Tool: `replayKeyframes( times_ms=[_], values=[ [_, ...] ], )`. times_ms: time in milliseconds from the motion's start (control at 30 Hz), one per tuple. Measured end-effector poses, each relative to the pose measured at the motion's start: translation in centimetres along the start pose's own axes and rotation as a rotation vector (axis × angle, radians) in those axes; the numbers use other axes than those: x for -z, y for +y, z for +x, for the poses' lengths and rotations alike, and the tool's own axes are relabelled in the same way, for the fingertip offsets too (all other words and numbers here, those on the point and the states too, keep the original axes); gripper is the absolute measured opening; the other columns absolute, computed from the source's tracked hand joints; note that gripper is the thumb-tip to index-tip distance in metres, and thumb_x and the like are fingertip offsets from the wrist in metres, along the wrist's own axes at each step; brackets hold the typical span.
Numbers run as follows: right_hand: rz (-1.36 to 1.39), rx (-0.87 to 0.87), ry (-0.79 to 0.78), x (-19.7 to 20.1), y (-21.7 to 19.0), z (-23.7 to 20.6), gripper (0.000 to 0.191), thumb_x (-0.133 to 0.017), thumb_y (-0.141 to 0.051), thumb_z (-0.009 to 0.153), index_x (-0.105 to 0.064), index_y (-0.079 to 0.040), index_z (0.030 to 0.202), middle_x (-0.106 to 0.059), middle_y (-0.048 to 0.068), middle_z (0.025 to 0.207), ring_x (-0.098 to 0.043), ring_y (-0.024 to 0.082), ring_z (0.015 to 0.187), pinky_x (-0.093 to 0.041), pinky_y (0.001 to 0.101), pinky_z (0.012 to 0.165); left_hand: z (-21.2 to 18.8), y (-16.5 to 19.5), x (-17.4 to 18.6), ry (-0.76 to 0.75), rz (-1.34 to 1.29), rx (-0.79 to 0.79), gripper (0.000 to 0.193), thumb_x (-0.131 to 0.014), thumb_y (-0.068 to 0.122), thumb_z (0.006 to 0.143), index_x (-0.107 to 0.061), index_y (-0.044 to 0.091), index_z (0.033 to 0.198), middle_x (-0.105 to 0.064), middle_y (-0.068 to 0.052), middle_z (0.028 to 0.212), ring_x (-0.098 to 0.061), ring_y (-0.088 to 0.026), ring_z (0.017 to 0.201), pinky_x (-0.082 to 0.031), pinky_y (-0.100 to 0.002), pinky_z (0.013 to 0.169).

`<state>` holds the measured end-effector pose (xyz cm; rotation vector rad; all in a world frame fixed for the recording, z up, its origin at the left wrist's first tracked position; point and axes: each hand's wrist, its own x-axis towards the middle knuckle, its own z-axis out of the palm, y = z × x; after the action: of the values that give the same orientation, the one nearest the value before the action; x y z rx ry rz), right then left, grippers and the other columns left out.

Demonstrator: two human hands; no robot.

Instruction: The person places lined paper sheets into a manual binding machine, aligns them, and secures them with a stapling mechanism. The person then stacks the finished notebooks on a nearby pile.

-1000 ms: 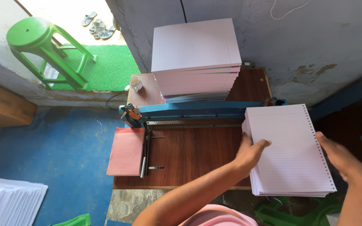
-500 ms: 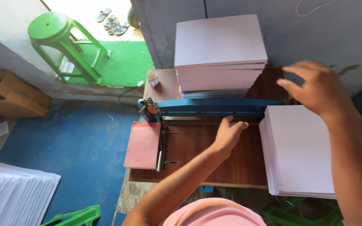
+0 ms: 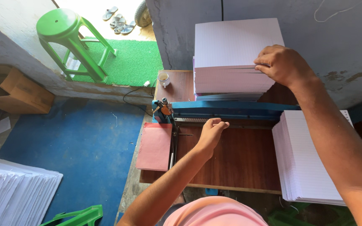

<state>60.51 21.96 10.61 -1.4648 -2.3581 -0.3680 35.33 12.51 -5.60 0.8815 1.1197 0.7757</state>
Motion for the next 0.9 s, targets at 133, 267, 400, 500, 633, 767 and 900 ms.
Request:
replayKeyframes(
  times_ms=[133,267,400,500,633,767,900],
  values=[
    [0.033,-0.016,-0.030,0.0,0.0,0.8,0.014,-0.078,-0.026,0.092,-0.082,-0.014,0.100,-0.078,0.002,0.105,-0.073,0.020,0.095,-0.060,0.0352,0.086,-0.1,-0.1,1.4,0.001,-0.003,0.058,0.065,-0.070,0.033,0.083,-0.052,0.004,0.138,-0.057,-0.015,0.137,-0.051,-0.027,0.133,-0.039,-0.042,0.111],
    [0.096,-0.118,-0.129,0.4,-0.1,1.9,0.014,-0.078,-0.024,0.091,-0.082,-0.015,0.100,-0.079,0.001,0.104,-0.074,0.019,0.091,-0.060,0.0351,0.084,0.2,-0.3,2.3,-0.004,-0.010,0.064,0.067,-0.070,0.033,0.082,-0.053,0.003,0.139,-0.058,-0.018,0.138,-0.051,-0.028,0.133,-0.038,-0.043,0.111],
    [0.169,-0.192,-0.188,0.9,-0.1,2.7,0.015,-0.078,-0.024,0.090,-0.083,-0.016,0.101,-0.079,0.001,0.104,-0.074,0.020,0.094,-0.060,0.0355,0.085,0.6,-0.6,2.5,0.009,-0.010,0.111,0.075,-0.070,0.033,0.082,-0.042,0.007,0.147,-0.055,-0.016,0.141,-0.048,-0.028,0.135,-0.036,-0.046,0.113],
    [0.198,-0.223,-0.224,1.3,-0.1,3.2,0.016,-0.078,-0.025,0.089,-0.083,-0.016,0.101,-0.079,0.001,0.104,-0.074,0.020,0.094,-0.060,0.0353,0.087,1.1,-0.6,2.4,0.024,-0.019,0.122,0.081,-0.070,0.033,0.082,-0.035,0.009,0.151,-0.054,-0.016,0.141,-0.047,-0.028,0.135,-0.035,-0.047,0.114],
    [0.187,-0.315,-0.328,1.7,0.1,4.0,0.019,-0.078,-0.029,0.087,-0.083,-0.018,0.102,-0.079,0.001,0.106,-0.074,0.021,0.096,-0.060,0.0373,0.089,1.2,-0.3,2.3,0.025,-0.005,0.141,0.082,-0.070,0.034,0.082,-0.034,0.010,0.152,-0.051,-0.017,0.141,-0.046,-0.029,0.135,-0.035,-0.048,0.114],
    [0.143,-0.325,-0.388,1.7,0.5,4.1,0.023,-0.079,-0.034,0.085,-0.084,-0.020,0.102,-0.079,0.000,0.109,-0.073,0.021,0.102,-0.059,0.0408,0.094,1.1,0.0,2.2,0.010,-0.007,0.152,0.082,-0.070,0.035,0.081,-0.034,0.011,0.152,-0.050,-0.016,0.144,-0.044,-0.029,0.138,-0.033,-0.049,0.116],
    [0.140,-0.320,-0.401,1.3,1.4,4.8,0.025,-0.080,-0.037,0.084,-0.084,-0.021,0.102,-0.079,0.001,0.110,-0.073,0.022,0.105,-0.058,0.0432,0.096,1.7,0.6,2.1,0.002,0.001,0.187,0.080,-0.069,0.035,0.081,-0.036,0.012,0.151,-0.048,-0.015,0.148,-0.040,-0.030,0.142,-0.031,-0.051,0.116]
  ],
)
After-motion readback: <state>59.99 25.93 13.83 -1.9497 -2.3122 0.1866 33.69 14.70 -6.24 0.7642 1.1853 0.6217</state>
